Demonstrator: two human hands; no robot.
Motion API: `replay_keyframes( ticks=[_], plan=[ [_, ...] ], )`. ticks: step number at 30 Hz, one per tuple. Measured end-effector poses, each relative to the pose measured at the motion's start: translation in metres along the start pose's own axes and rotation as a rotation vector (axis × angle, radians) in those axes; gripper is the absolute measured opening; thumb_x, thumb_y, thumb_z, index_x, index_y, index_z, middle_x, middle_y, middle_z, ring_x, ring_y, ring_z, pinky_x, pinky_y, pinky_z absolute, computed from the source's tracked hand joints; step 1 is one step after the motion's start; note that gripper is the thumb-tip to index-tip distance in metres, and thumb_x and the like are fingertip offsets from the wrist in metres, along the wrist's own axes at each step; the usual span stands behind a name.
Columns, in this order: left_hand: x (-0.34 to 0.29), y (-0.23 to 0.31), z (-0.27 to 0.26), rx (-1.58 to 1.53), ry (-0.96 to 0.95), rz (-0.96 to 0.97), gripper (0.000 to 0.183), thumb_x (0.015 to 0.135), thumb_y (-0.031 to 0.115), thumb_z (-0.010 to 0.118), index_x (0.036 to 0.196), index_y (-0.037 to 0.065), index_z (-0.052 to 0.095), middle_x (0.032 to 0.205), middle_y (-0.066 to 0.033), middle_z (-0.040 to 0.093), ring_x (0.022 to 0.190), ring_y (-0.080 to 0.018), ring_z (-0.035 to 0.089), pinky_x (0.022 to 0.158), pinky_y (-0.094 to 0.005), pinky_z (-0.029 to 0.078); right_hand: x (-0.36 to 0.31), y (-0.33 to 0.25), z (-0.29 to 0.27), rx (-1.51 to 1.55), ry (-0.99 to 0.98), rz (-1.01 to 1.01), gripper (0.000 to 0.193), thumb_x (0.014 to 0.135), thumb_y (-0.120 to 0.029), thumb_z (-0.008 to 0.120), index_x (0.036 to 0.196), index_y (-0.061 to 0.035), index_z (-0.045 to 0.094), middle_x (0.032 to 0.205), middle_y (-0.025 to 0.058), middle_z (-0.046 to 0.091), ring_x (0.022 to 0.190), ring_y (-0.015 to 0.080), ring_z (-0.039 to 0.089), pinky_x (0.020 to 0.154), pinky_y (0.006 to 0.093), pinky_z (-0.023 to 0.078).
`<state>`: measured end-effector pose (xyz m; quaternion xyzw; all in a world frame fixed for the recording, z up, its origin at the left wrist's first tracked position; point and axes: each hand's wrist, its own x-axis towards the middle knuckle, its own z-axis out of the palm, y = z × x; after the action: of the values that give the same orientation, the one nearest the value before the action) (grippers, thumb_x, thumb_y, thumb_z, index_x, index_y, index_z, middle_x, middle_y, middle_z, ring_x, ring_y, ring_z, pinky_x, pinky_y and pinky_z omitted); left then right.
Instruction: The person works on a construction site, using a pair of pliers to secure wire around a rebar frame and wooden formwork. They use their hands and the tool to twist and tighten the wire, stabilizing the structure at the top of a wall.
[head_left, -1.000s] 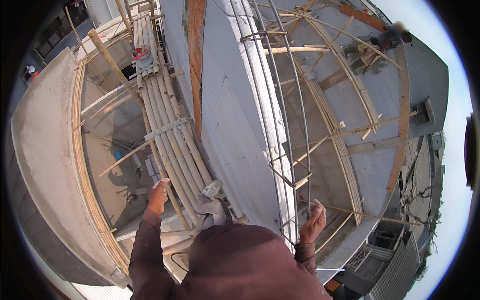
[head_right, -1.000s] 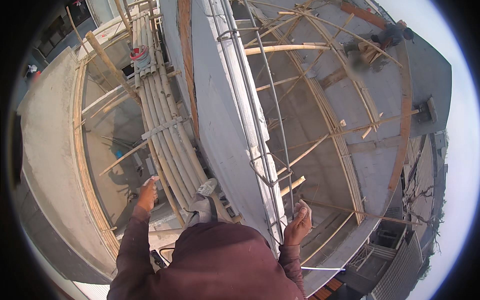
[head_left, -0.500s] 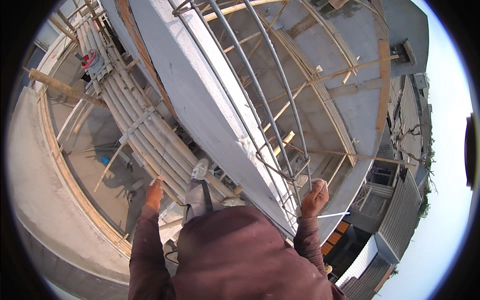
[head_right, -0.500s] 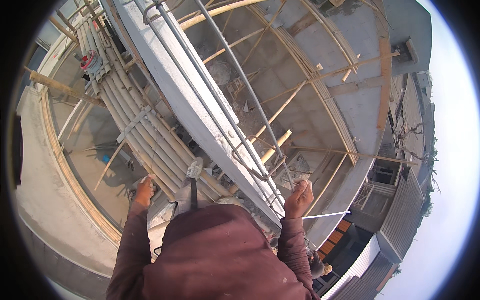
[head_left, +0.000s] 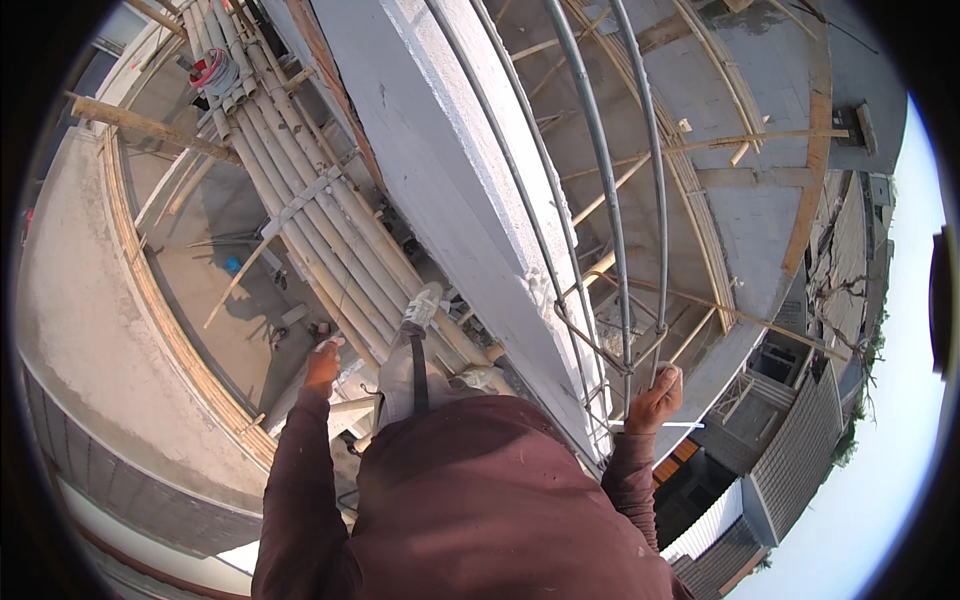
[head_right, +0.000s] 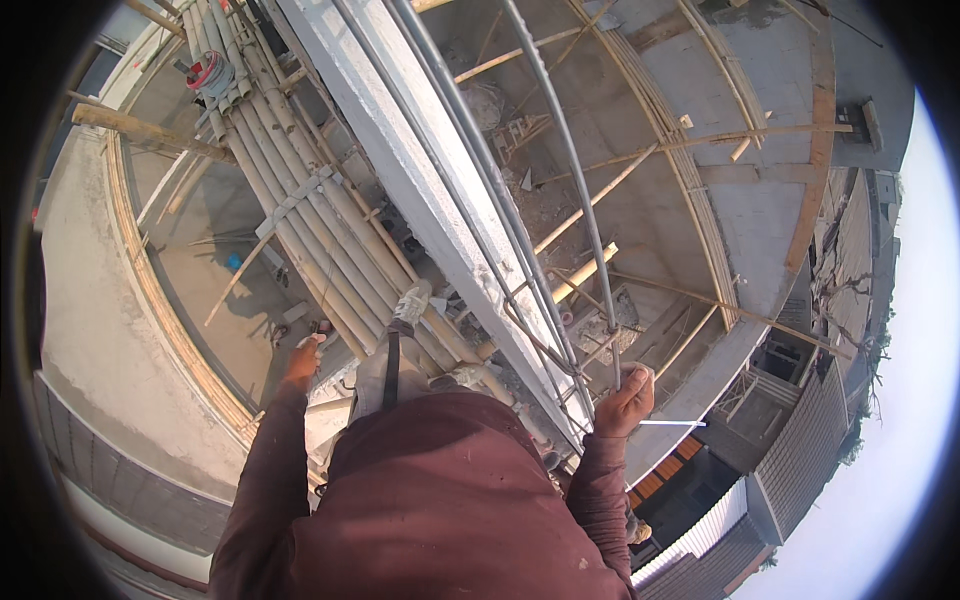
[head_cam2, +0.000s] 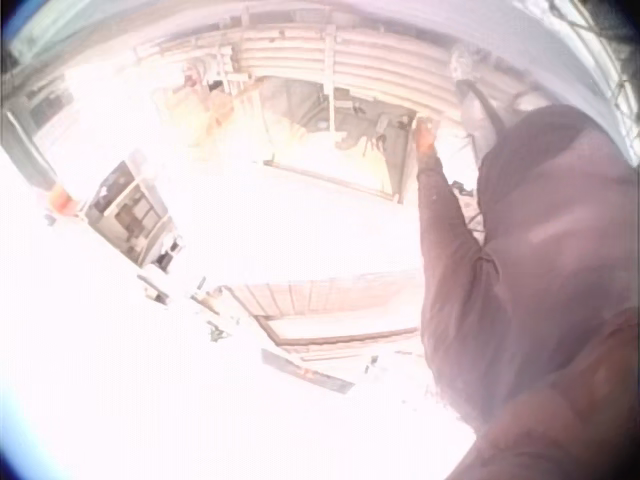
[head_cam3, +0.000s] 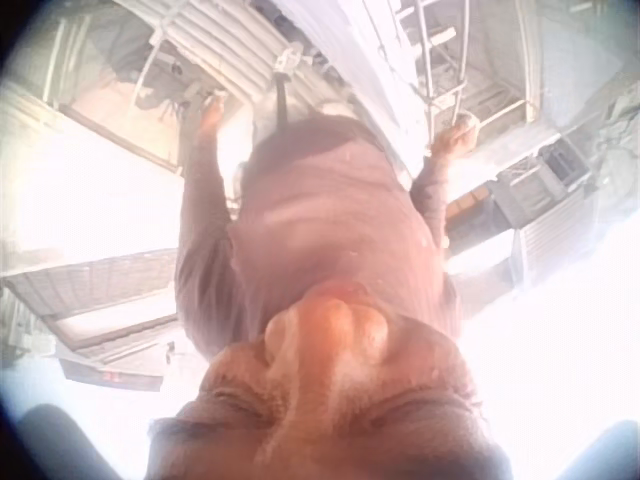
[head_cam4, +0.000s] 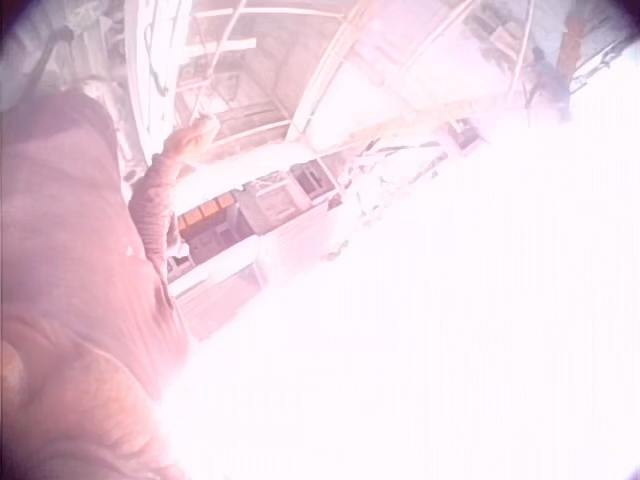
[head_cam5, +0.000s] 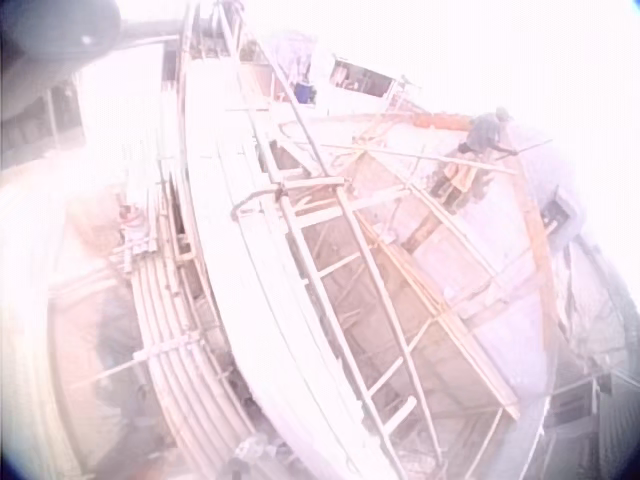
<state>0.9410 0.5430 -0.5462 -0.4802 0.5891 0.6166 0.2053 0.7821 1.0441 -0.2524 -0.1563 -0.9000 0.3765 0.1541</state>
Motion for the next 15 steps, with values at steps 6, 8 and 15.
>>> replay_keyframes(
  ticks=[6, 8, 15],
  plan=[
    [0.085, -0.055, 0.037, 0.163, 0.238, 0.125, 0.028, 0.095, 0.026, 0.057, 0.110, 0.005, 0.069, 0.091, -0.0211, 0.070, 0.080, -0.0353, 0.068, 0.073, -0.0423, 0.052, -0.002, 0.032, -0.017, -0.092, 0.049, -0.026, 0.044, 0.109, -0.032, 0.037, 0.087, -0.0004, 0.059, 0.074, 0.0039, 0.050, 0.070, 0.0131, 0.047, 0.064, 0.0285, 0.038],
    [0.110, -0.064, 0.047, 0.132, 0.335, 0.256, 0.029, 0.095, 0.026, 0.057, 0.110, 0.003, 0.068, 0.095, -0.0237, 0.070, 0.087, -0.0397, 0.067, 0.078, -0.0436, 0.052, -0.001, 0.081, -0.043, 0.049, 0.004, -0.010, 0.045, 0.108, -0.038, 0.040, 0.088, -0.0009, 0.058, 0.076, 0.0049, 0.051, 0.070, 0.0128, 0.048, 0.064, 0.0273, 0.039],
    [0.222, -0.071, 0.077, 0.266, 0.508, 0.005, 0.034, 0.096, 0.027, 0.055, 0.115, 0.000, 0.065, 0.107, -0.0283, 0.068, 0.103, -0.0440, 0.065, 0.089, -0.0478, 0.051, 0.003, 0.066, -0.045, -0.263, 0.095, 0.010, 0.052, 0.103, -0.053, 0.046, 0.080, -0.0064, 0.052, 0.062, -0.0013, 0.043, 0.052, 0.0054, 0.041, 0.047, 0.0191, 0.029]
  ],
)
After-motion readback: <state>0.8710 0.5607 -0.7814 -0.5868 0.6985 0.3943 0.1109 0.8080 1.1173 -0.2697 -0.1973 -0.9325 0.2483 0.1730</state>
